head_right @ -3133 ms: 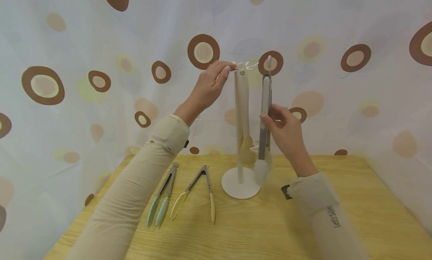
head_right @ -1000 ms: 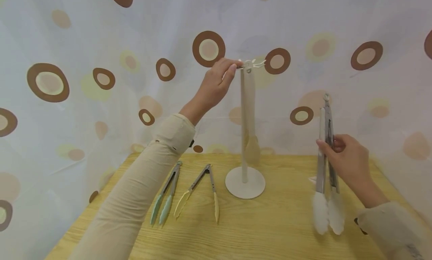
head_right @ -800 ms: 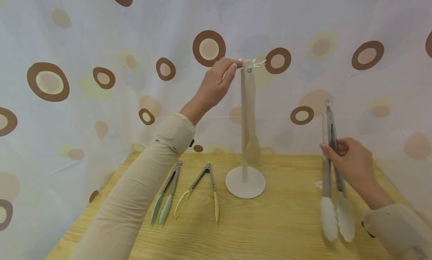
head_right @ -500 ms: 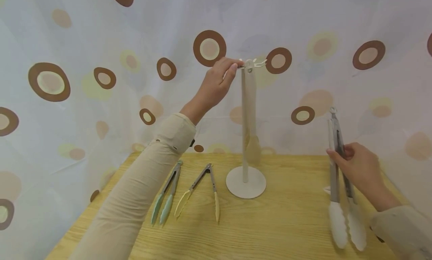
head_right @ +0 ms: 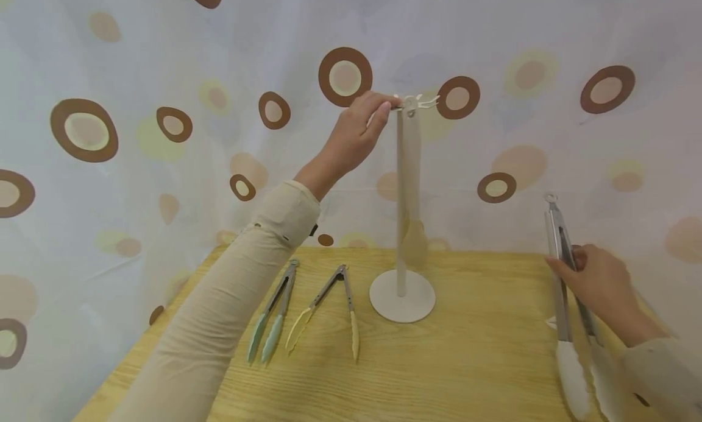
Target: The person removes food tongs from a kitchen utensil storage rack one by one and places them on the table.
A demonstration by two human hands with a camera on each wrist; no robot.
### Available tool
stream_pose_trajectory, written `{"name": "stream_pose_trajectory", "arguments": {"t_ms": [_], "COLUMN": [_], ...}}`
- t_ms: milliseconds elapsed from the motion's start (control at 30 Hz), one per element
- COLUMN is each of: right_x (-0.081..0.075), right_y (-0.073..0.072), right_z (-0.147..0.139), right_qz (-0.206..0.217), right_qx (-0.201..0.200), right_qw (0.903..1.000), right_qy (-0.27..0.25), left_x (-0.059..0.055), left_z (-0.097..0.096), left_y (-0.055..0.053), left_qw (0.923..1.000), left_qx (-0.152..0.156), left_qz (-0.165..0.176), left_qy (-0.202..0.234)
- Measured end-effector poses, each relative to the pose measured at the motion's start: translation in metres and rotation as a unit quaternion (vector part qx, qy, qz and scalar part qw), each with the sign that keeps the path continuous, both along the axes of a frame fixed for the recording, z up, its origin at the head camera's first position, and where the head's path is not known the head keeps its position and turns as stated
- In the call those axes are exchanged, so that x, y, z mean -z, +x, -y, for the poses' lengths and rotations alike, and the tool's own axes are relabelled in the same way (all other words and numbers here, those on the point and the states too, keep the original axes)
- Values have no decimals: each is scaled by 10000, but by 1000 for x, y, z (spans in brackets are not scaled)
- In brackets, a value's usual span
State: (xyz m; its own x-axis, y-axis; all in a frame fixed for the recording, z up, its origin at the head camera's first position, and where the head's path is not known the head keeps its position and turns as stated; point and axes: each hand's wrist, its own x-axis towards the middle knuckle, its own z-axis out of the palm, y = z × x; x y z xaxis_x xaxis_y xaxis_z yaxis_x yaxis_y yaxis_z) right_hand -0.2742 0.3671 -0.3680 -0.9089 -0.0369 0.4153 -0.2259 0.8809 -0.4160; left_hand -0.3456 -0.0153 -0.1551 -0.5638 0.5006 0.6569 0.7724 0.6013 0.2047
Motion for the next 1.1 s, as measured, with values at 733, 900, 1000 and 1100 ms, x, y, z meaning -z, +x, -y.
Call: {"name": "stream_pose_trajectory", "arguments": {"t_ms": [733, 900, 1000, 1100], "right_x": [24, 31, 35, 38], "right_y": [-8, -12, -12, -11], "right_z": [-19, -22, -22, -20], "right_qz": [894, 1051, 1132, 1114], "right_qx": [-325, -300, -313, -297], "right_qw": [9944, 9929, 9919, 9916], "right_qy": [464, 464, 480, 583], "left_x": [-2, -2, -1, 0], "left_z": [3, 1, 0, -1], "left_y": [0, -1, -1, 0], "left_qw": [10000, 10000, 10000, 10000], "left_qx": [-46, -48, -41, -24], "left_qz": [1, 18, 40, 57], "left_qy": [49, 17, 5, 17]}}
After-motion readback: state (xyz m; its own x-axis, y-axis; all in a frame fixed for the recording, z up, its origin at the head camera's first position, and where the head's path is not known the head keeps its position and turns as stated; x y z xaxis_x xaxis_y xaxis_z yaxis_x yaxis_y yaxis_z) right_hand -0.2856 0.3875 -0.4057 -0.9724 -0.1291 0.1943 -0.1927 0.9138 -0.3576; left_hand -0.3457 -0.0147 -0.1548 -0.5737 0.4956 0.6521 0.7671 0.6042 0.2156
